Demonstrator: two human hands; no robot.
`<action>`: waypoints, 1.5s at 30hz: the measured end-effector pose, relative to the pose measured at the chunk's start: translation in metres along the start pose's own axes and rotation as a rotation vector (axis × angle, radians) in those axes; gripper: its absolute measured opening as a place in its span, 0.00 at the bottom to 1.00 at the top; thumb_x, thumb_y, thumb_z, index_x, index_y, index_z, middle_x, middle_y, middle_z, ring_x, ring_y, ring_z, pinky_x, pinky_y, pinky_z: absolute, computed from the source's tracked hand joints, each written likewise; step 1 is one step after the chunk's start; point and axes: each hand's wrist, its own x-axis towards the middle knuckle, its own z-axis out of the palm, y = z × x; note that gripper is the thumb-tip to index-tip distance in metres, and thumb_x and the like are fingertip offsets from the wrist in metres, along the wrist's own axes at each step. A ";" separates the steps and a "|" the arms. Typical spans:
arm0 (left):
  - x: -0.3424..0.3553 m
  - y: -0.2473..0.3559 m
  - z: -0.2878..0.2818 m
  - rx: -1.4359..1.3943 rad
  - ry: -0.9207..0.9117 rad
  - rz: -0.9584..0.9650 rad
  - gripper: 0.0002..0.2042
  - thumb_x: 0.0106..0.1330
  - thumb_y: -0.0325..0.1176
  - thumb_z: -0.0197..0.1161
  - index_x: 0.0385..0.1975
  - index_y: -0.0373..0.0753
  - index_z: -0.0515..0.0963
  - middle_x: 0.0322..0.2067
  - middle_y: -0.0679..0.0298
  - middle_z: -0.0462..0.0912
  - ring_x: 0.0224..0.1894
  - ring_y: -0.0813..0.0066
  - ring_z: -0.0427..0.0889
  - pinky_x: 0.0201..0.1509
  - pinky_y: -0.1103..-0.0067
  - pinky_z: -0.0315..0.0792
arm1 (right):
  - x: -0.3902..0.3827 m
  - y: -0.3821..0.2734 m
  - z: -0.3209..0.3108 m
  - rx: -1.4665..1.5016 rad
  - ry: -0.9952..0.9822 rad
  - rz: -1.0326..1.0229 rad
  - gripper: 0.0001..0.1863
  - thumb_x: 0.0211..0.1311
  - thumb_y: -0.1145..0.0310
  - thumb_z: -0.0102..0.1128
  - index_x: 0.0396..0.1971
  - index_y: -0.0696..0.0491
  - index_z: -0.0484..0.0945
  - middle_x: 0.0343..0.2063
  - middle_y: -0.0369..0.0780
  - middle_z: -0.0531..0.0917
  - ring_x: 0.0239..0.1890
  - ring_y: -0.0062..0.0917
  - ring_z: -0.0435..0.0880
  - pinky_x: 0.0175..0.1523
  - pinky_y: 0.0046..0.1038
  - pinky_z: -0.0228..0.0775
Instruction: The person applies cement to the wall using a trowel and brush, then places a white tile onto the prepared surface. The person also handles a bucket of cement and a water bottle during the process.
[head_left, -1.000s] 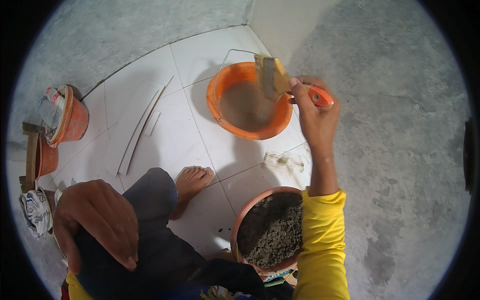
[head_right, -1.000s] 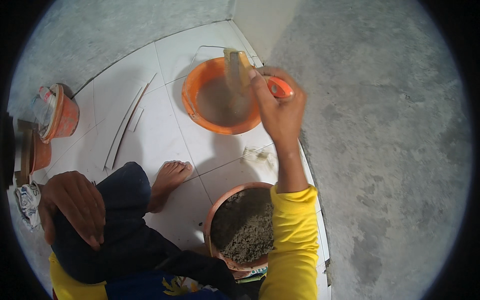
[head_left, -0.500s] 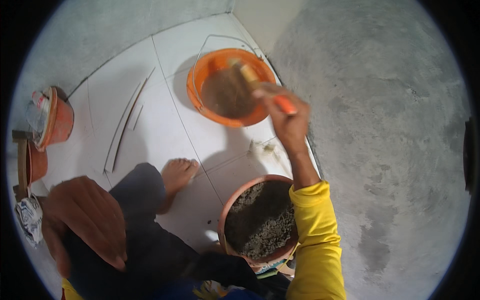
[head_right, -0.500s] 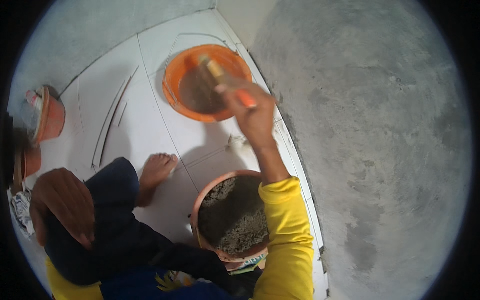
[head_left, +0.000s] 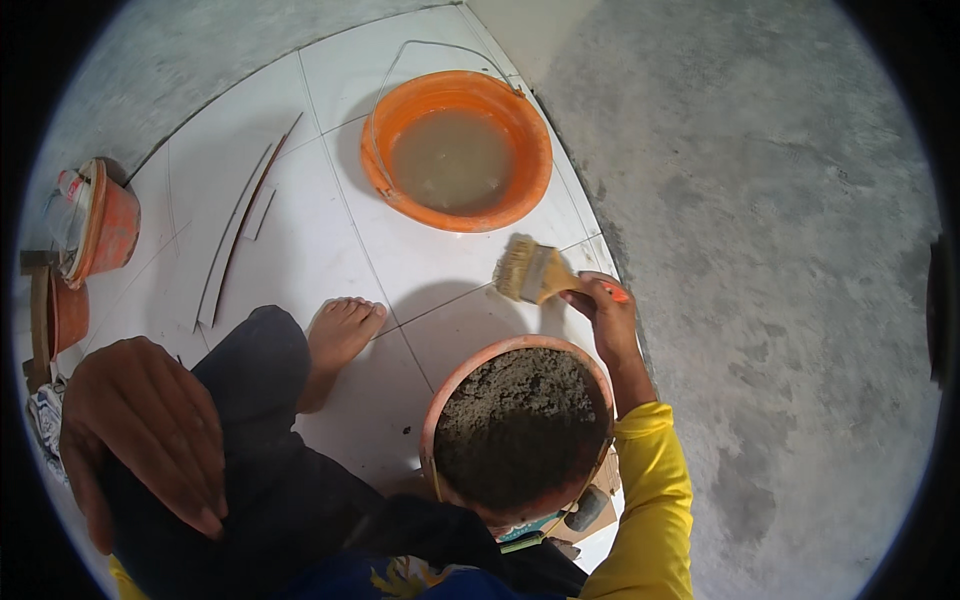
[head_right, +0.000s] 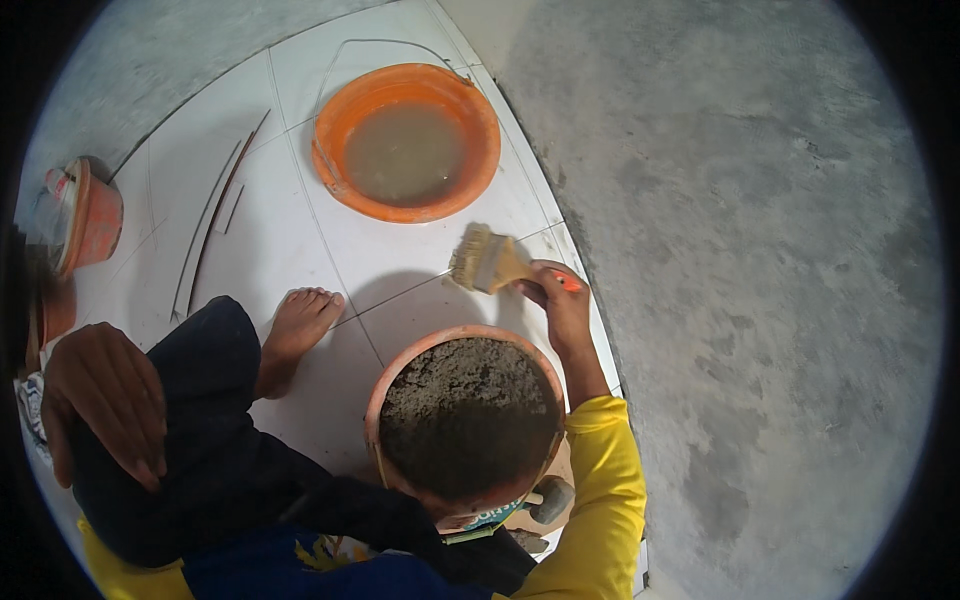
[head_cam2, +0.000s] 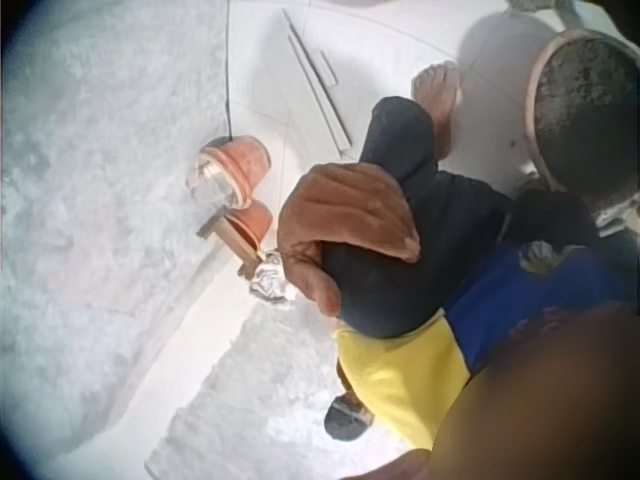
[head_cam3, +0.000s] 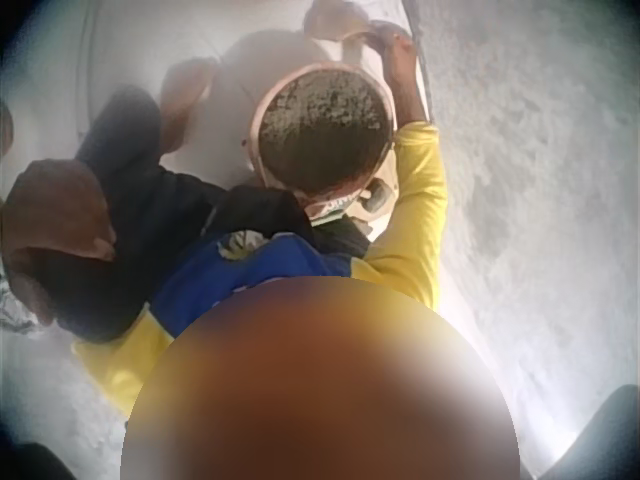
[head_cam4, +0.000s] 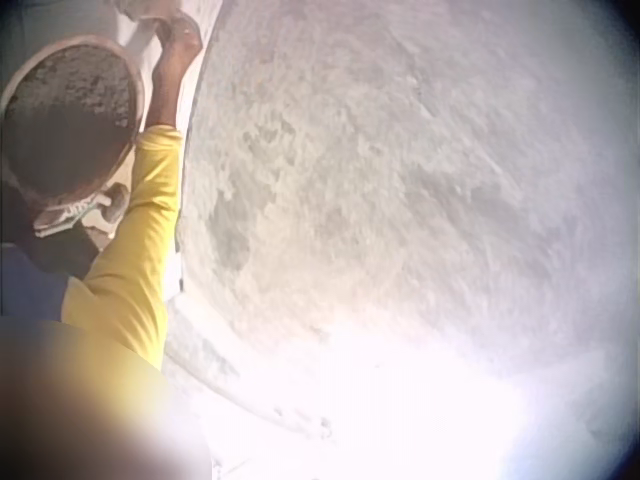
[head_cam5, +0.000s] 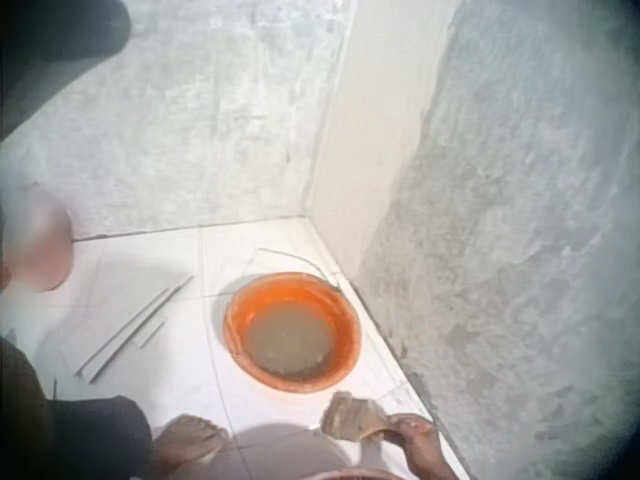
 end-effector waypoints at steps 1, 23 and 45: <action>0.002 -0.001 0.001 0.003 0.001 -0.003 0.30 0.63 0.54 0.76 0.50 0.30 0.86 0.42 0.53 0.92 0.43 0.66 0.93 0.51 0.76 0.82 | 0.004 -0.001 0.009 -0.041 -0.031 0.007 0.14 0.71 0.71 0.64 0.48 0.66 0.80 0.44 0.50 0.86 0.44 0.37 0.90 0.54 0.35 0.87; 0.049 -0.020 -0.021 -0.054 -0.117 -0.074 0.31 0.62 0.52 0.78 0.52 0.28 0.84 0.41 0.50 0.92 0.44 0.61 0.93 0.52 0.73 0.82 | -0.077 0.019 -0.111 0.064 0.463 -0.181 0.13 0.71 0.68 0.64 0.47 0.63 0.82 0.40 0.47 0.87 0.39 0.37 0.92 0.49 0.37 0.88; 0.072 -0.014 -0.017 -0.145 -0.123 -0.119 0.31 0.67 0.52 0.74 0.53 0.24 0.83 0.41 0.48 0.91 0.46 0.57 0.92 0.54 0.69 0.82 | -0.012 0.023 -0.058 0.394 0.580 -0.181 0.17 0.70 0.67 0.65 0.49 0.66 0.80 0.42 0.49 0.86 0.38 0.34 0.90 0.51 0.34 0.88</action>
